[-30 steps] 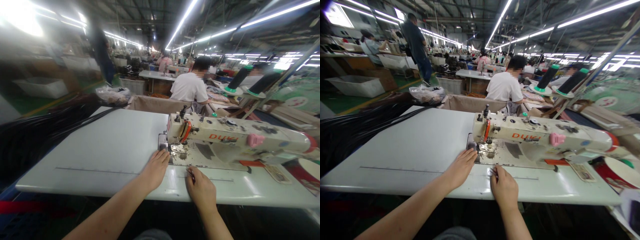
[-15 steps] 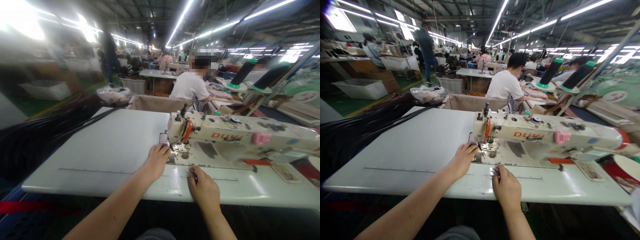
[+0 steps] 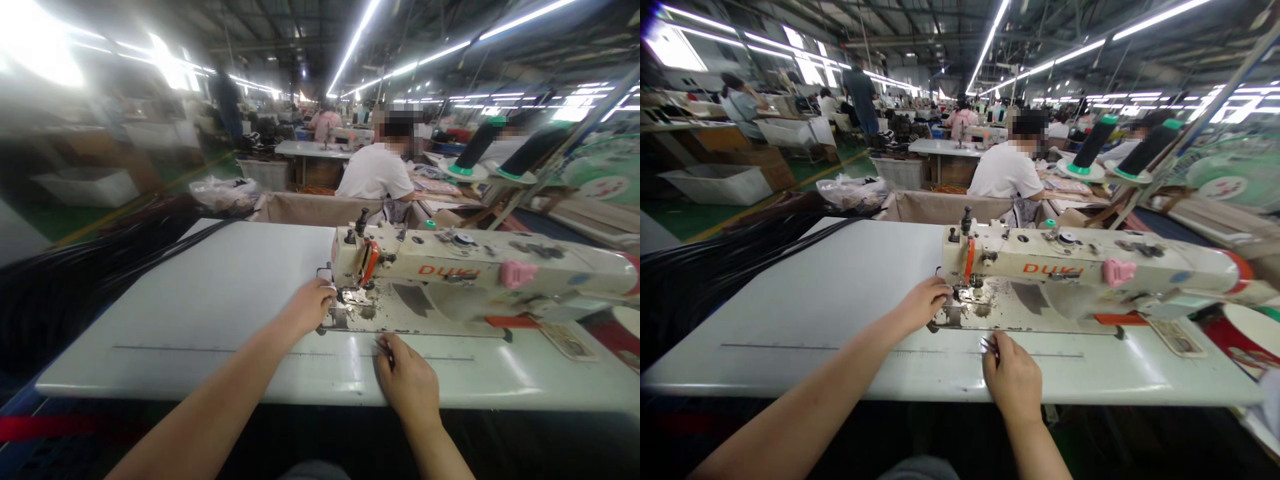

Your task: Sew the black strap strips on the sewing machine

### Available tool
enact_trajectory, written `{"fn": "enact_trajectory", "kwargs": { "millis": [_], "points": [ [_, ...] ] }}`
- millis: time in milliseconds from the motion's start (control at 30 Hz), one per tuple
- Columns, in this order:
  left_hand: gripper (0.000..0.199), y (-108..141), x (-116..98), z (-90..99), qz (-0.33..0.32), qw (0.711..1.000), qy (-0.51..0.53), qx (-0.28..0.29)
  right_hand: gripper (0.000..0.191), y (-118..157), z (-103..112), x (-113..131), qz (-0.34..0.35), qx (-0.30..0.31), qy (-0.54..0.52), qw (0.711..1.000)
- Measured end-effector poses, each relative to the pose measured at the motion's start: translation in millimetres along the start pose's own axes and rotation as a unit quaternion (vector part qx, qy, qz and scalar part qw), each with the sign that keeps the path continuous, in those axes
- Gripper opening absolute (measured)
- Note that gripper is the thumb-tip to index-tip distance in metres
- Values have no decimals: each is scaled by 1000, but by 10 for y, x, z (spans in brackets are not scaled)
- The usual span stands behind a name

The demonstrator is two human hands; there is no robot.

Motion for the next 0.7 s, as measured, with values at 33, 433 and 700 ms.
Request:
{"fn": "enact_trajectory", "kwargs": {
  "millis": [33, 433, 700],
  "points": [
    [32, -78, 69, -2, 13, 1000, 9, 1, 21, 3, 3, -3, -2, -1, -1, 1000],
    [35, -560, 120, -157, -77, 997, -2, -14, 21, -4, -1, -13, -10, 2, -14, 1000],
    [37, -531, 98, -183, -105, 992, -69, -26, 19, -5, 6, -6, -7, -1, -22, 1000]
  ]
}}
Point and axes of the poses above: each hand's wrist, its own y-axis away from the middle knuckle, its own z-axis out of the back of the hand, x = y × z, the point moved 8 cm from there along -y, towards the middle knuckle, and after that the axes turned 15 degrees about -y, right-handed, at the moved point
